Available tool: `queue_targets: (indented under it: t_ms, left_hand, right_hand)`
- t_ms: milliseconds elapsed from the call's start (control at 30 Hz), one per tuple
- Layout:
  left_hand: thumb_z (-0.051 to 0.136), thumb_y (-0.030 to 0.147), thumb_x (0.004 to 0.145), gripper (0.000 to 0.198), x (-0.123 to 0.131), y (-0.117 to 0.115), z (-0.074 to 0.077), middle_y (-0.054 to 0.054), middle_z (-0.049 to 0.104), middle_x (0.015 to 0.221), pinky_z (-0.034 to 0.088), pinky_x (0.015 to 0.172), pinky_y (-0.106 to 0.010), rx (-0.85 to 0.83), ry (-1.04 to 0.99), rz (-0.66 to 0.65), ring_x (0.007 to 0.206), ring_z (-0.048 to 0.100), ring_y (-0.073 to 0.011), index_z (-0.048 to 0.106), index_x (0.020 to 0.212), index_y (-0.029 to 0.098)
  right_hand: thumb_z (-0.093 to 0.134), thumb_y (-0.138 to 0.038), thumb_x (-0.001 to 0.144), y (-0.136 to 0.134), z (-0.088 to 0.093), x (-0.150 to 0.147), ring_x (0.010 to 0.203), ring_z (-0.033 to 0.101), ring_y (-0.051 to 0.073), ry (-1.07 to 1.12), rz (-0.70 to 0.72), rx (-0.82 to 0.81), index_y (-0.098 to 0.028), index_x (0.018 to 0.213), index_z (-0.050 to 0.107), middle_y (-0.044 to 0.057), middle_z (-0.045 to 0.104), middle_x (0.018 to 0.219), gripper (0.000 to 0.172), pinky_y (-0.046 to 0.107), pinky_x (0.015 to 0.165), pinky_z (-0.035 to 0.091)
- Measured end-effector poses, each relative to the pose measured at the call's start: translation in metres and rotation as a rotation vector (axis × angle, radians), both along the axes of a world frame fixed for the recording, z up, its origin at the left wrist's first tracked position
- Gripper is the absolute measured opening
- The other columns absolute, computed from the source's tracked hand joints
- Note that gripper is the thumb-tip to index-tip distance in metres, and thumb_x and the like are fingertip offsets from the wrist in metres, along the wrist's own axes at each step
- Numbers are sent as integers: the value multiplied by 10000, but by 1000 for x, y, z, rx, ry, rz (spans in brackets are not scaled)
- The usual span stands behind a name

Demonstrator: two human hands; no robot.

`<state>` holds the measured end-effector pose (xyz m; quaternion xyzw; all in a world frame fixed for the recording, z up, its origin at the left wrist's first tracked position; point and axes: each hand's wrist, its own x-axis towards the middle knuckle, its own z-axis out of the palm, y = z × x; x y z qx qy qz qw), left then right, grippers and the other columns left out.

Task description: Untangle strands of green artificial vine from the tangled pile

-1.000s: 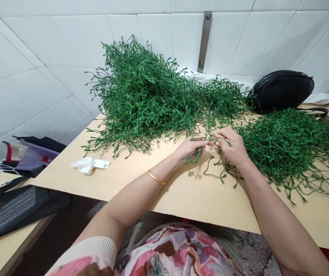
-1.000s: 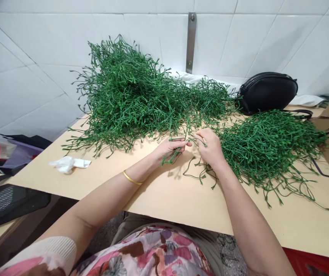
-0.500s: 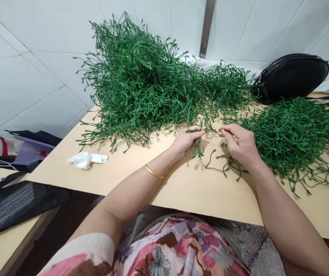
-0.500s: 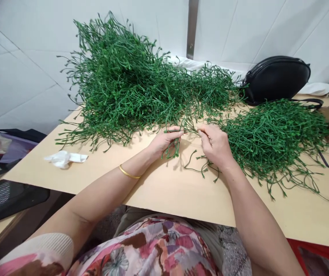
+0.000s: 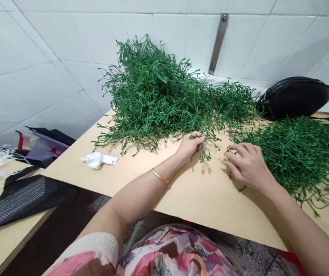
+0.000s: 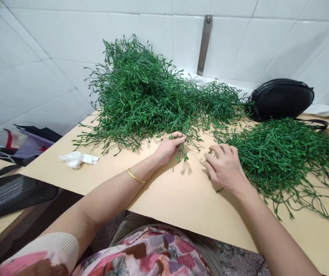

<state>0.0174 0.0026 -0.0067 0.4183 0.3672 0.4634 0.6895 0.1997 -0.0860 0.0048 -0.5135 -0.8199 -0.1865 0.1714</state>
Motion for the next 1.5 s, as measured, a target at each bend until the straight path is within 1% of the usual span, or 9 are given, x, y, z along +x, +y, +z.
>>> queue_targets:
  t_ms: [167, 233, 333, 467, 667, 867, 967, 1200, 1500]
  left_hand:
    - [640, 185, 659, 169, 0, -4, 2, 52, 431, 525, 275, 448, -183, 35, 27, -54, 452, 386, -40, 477, 635, 149]
    - [653, 204, 659, 176, 0, -6, 3, 49, 443, 536, 267, 453, -186, 53, 39, -84, 456, 379, -36, 487, 639, 146]
    - [656, 240, 665, 180, -2, -8, 4, 49, 438, 524, 257, 459, -194, 92, 60, -138, 455, 358, -34, 508, 638, 141]
    - [684, 256, 632, 183, -2, -8, 5, 52, 450, 528, 272, 482, -202, 99, 62, -188, 472, 369, -35, 549, 661, 136]
    - [697, 135, 513, 197, 1, -9, 7, 50, 513, 582, 311, 534, -193, 86, 68, -155, 518, 406, -30, 550, 643, 124]
    - [577, 88, 531, 140, 5, -8, 1, 68, 389, 506, 270, 530, -200, 281, 250, -171, 526, 344, -44, 447, 522, 137]
    - [524, 94, 559, 66, 5, -6, -4, 57, 416, 529, 285, 555, -210, 382, 339, -145, 555, 363, -60, 477, 544, 138]
    - [594, 153, 560, 93, 3, -2, -9, 60, 427, 500, 294, 551, -208, 360, 336, -140, 525, 356, -52, 515, 515, 133]
    - [574, 83, 533, 40, 2, -4, -4, 49, 489, 509, 329, 547, -190, 330, 312, -202, 521, 409, -46, 562, 528, 121]
  right_hand:
    - [446, -230, 851, 17, 19, -24, 857, 549, 203, 513, 38, -18, -187, 845, 646, 84, 639, 876, 204, 358, 770, 419]
    - [444, -231, 848, 25, 15, -33, 884, 572, 202, 657, 56, -80, -185, 882, 649, 86, 651, 917, 213, 356, 787, 445]
    - [477, -233, 818, 34, 4, -40, 918, 579, 213, 713, 64, -142, -186, 922, 650, 86, 660, 958, 207, 380, 825, 445]
    - [467, -212, 813, 37, -2, -40, 886, 581, 208, 726, 68, -198, -176, 926, 646, 88, 664, 927, 215, 370, 799, 449]
    - [443, -205, 824, 37, -1, -37, 805, 574, 190, 693, 84, -207, -177, 883, 643, 72, 651, 840, 211, 335, 739, 435]
    - [451, -150, 765, 33, -3, -35, 891, 499, 236, 357, 3, -91, -185, 855, 619, 77, 626, 893, 193, 378, 768, 345]
    - [440, -154, 777, 31, -2, -37, 905, 476, 249, 240, -11, -52, -191, 880, 597, 75, 623, 868, 192, 395, 812, 302]
    - [369, -216, 857, 29, 0, -35, 719, 493, 197, 192, 11, -231, -159, 923, 585, 85, 572, 775, 233, 304, 659, 323]
    - [343, -246, 899, 32, -6, -30, 795, 537, 186, 191, -3, -318, -176, 952, 577, 72, 633, 856, 250, 310, 730, 305]
